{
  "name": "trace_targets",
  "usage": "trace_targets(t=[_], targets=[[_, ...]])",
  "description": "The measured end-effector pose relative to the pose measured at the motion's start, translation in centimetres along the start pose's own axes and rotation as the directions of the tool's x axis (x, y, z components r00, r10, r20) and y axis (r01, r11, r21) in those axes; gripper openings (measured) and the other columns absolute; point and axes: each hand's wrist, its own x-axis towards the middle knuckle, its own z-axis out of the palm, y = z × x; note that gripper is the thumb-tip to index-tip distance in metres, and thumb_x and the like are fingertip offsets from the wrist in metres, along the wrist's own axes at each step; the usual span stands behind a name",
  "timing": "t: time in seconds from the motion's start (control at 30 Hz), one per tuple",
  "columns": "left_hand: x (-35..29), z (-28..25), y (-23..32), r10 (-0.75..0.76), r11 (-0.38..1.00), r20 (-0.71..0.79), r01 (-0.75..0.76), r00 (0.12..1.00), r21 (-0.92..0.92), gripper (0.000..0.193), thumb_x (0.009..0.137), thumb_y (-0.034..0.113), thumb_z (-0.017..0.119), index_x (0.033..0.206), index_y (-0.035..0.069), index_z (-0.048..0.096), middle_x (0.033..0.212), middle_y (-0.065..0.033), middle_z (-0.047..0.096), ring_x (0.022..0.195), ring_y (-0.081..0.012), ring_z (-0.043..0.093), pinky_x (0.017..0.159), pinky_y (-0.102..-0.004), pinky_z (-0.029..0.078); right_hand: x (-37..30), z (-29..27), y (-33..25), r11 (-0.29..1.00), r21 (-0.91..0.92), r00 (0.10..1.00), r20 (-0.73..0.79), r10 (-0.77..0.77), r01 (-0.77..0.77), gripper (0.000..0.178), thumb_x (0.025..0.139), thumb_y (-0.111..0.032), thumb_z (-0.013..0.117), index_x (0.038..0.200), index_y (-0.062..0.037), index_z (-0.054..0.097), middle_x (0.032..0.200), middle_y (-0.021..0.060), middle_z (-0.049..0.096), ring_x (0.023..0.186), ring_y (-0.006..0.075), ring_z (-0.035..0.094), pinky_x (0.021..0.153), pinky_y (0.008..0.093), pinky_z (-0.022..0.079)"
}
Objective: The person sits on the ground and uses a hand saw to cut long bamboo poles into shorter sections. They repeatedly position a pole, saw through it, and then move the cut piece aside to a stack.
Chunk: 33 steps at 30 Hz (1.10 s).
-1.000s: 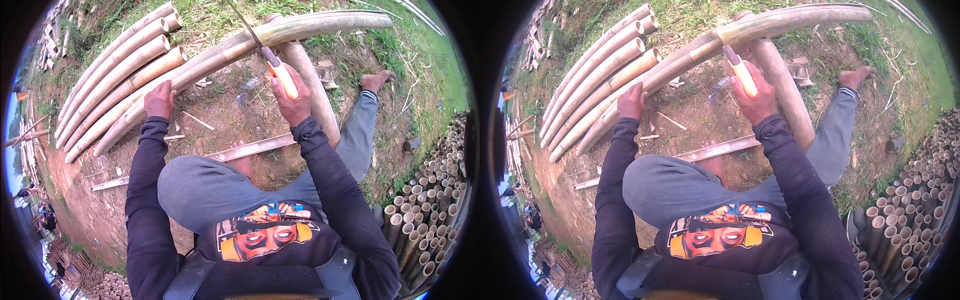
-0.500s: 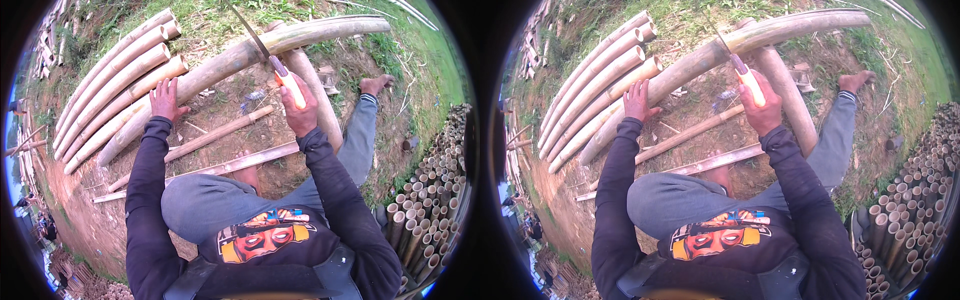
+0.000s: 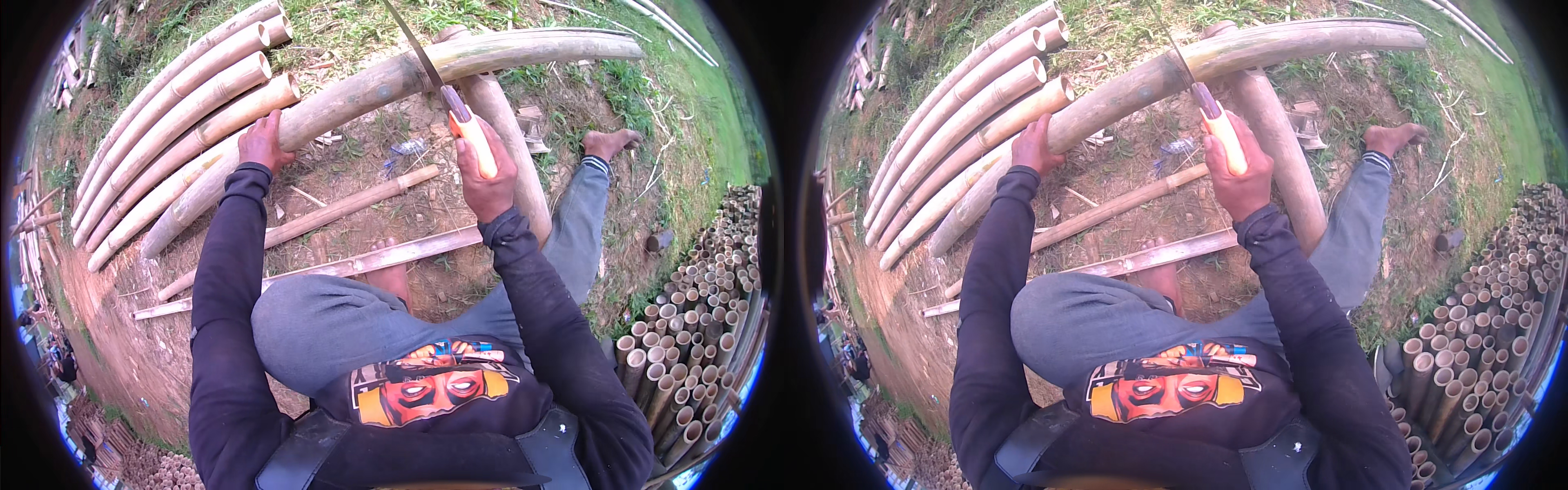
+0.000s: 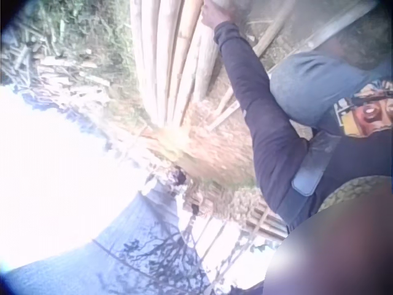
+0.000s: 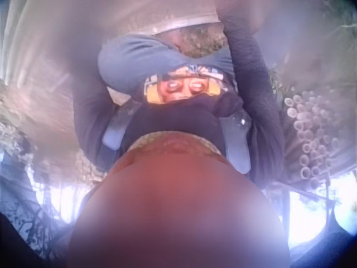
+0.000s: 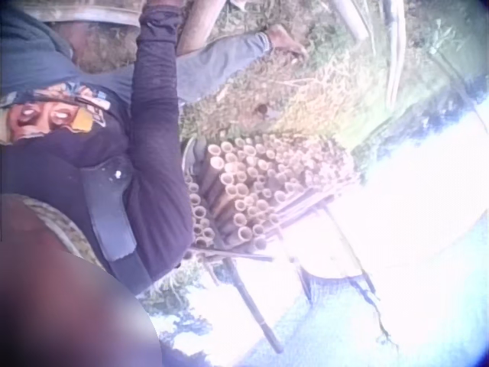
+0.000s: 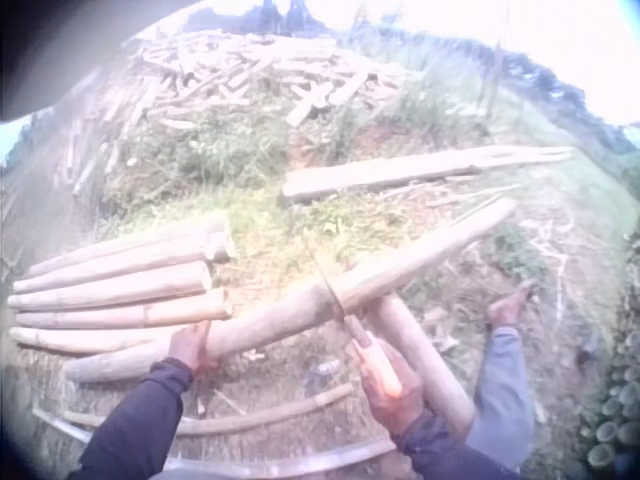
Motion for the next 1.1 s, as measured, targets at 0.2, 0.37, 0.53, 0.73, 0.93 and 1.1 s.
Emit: trace_targets(t=[0.2, 0.37, 0.53, 0.73, 0.93, 1.1], targets=[[-0.2, -2.0, 1.7, -0.016, 0.999, 0.08, 0.019, 0.997, -0.038, 0.104, 0.063, 0.034, 0.097, 0.153, 0.015, 0.048, 0.136, -0.0154, 0.067, 0.126, -0.0352, 0.067, 0.102, -0.051, 0.055, 3.4, 1.4, 0.3, 0.996, 0.077, 0.996, -0.069, -0.049, 0.055, 0.045, 0.1, -0.024, 0.08, 0.135, 0.001, 0.068, 0.112, 0.0162, 0.08, 0.095, 0.0196, 0.079, 0.082, 0.0342, 0.062], [-0.1, -1.2, 5.1, -0.005, 0.997, 0.038, 0.008, 0.999, -0.071, 0.105, 0.063, 0.039, 0.097, 0.153, 0.016, 0.048, 0.134, -0.0148, 0.068, 0.124, -0.037, 0.068, 0.1, -0.0526, 0.055, 3.7, -2.0, -0.1, 0.957, 0.278, 0.993, 0.102, 0.056, -0.082, 0.063, 0.1, -0.017, 0.078, 0.151, 0.0074, 0.049, 0.125, 0.0176, 0.07, 0.109, 0.0211, 0.071, 0.091, 0.0334, 0.06], [0.3, -4.3, 6.9, -0.002, 0.999, 0.152, -0.004, 0.988, 0.04, 0.117, 0.066, 0.052, 0.097, 0.162, 0.015, 0.04, 0.148, -0.0176, 0.06, 0.139, -0.0379, 0.058, 0.113, -0.0577, 0.046, 5.1, -3.4, 1.1, 0.989, 0.116, 0.991, 0.091, -0.099, 0.088, 0.057, 0.103, -0.016, 0.075, 0.149, 0.0072, 0.053, 0.129, 0.0191, 0.072, 0.111, 0.0208, 0.072, 0.093, 0.0339, 0.059], [4.8, -7.5, 15.3, 0.143, 0.989, 0.132, -0.147, 0.981, 0.025, 0.123, 0.067, 0.064, 0.094, 0.164, 0.015, 0.037, 0.156, -0.0184, 0.056, 0.145, -0.0383, 0.053, 0.118, -0.0599, 0.041, 6.0, -2.9, 0.3, 0.995, 0.073, 0.998, 0.02, -0.065, 0.064, 0.053, 0.101, -0.019, 0.078, 0.144, 0.007, 0.06, 0.124, 0.0212, 0.075, 0.106, 0.0221, 0.076, 0.091, 0.0335, 0.06], [7.4, -6.1, 19.7, 0.022, 0.986, 0.203, 0.012, 0.979, -0.164, 0.102, 0.07, 0.057, 0.093, 0.152, 0.014, 0.051, 0.133, -0.0171, 0.071, 0.122, -0.0362, 0.071, 0.102, -0.0498, 0.056, 7.1, -2.3, 1.1, 0.994, 0.105, 0.999, 0.025, -0.043, 0.04, 0.047, 0.1, -0.016, 0.078, 0.139, 0.0062, 0.064, 0.118, 0.0206, 0.077, 0.102, 0.022, 0.077, 0.087, 0.0339, 0.06], [7.3, -5.7, 19.1, 0.044, 0.982, 0.123, -0.02, 0.991, -0.187, 0.094, 0.072, 0.056, 0.093, 0.145, 0.012, 0.055, 0.124, -0.0164, 0.074, 0.116, -0.0363, 0.073, 0.096, -0.0513, 0.058, 0.0, -7.6, -1.0, 0.986, 0.122, 0.994, 0.032, 0.108, -0.111, 0.049, 0.1, -0.01, 0.076, 0.143, 0.0075, 0.061, 0.12, 0.0203, 0.077, 0.1, 0.0193, 0.075, 0.086, 0.0333, 0.06]])
